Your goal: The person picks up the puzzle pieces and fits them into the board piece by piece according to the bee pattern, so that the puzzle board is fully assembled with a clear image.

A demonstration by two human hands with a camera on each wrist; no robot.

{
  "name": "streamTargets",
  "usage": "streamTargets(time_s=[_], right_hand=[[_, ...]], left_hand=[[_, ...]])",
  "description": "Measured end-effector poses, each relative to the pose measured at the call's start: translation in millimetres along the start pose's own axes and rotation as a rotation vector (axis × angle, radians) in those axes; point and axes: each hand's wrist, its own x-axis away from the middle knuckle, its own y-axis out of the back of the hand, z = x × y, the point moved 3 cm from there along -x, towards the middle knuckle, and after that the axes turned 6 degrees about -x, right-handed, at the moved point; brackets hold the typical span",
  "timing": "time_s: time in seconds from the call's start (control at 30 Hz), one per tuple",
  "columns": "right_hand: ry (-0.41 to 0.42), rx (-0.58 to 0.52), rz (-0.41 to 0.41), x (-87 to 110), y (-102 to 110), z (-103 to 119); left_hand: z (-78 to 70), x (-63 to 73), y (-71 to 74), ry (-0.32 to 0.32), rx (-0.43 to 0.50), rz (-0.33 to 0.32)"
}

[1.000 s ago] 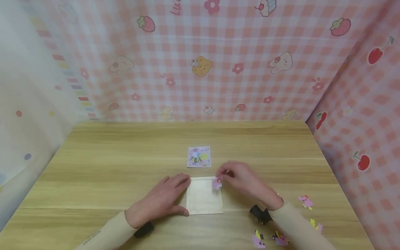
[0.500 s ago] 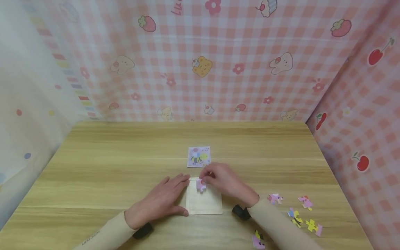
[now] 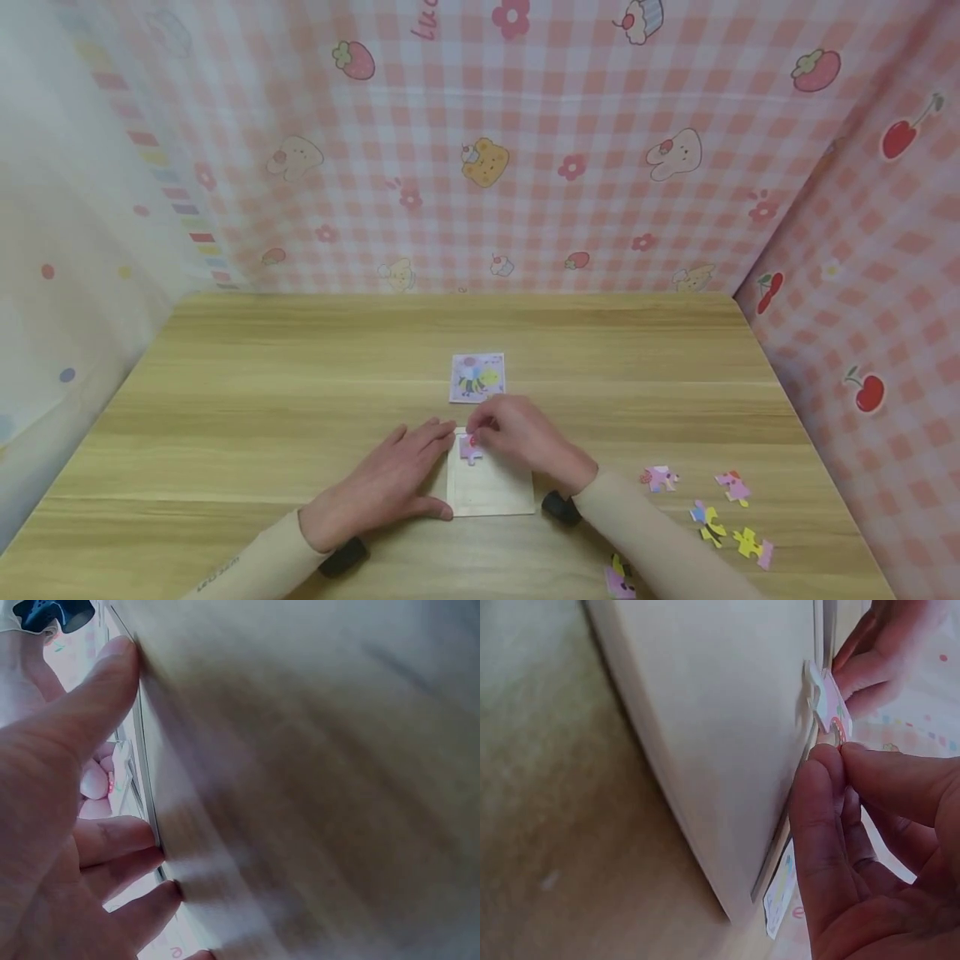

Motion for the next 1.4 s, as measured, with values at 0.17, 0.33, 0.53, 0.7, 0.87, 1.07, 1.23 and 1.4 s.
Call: streamTargets(time_s=[0.17,0.33,0.53,0.7,0.87,1.07,1.23,1.4], right_hand=[[-0.045,0.006,0.006,0.2,-1,1],[0.032,0.096,-0.027,8.7,4,4],[0.402,0.406,0.01,28.5,7,7],[0.527,0.576,0.095,41.0,5,7],[0.469,0.629,0.159,46.5,2,5],[0.414,0.664,0.189,47.1,-1,6],[0.375,0.67,0.21,49.5,-2,7],[0.366,0.681,0.208,51.9,-2,7]], left_hand=[[0.8,0.1,-1.6,0.0,0.007,0.003],[1.1,0.8,-1.9,-0.002,0.003,0.005],[1.0,1.2,-0.4,-0.003,0.001,0.013],[0.9,0.8,-0.6,0.004,0.011,0.033],[0.6,0.1,-1.0,0.006,0.012,0.028],[0.1,0.1,-0.8,0.007,0.009,0.029],[0.4,-0.9,-1.3,0.009,0.015,0.028],[1.1,-1.8,-0.6,0.004,0.012,0.011]])
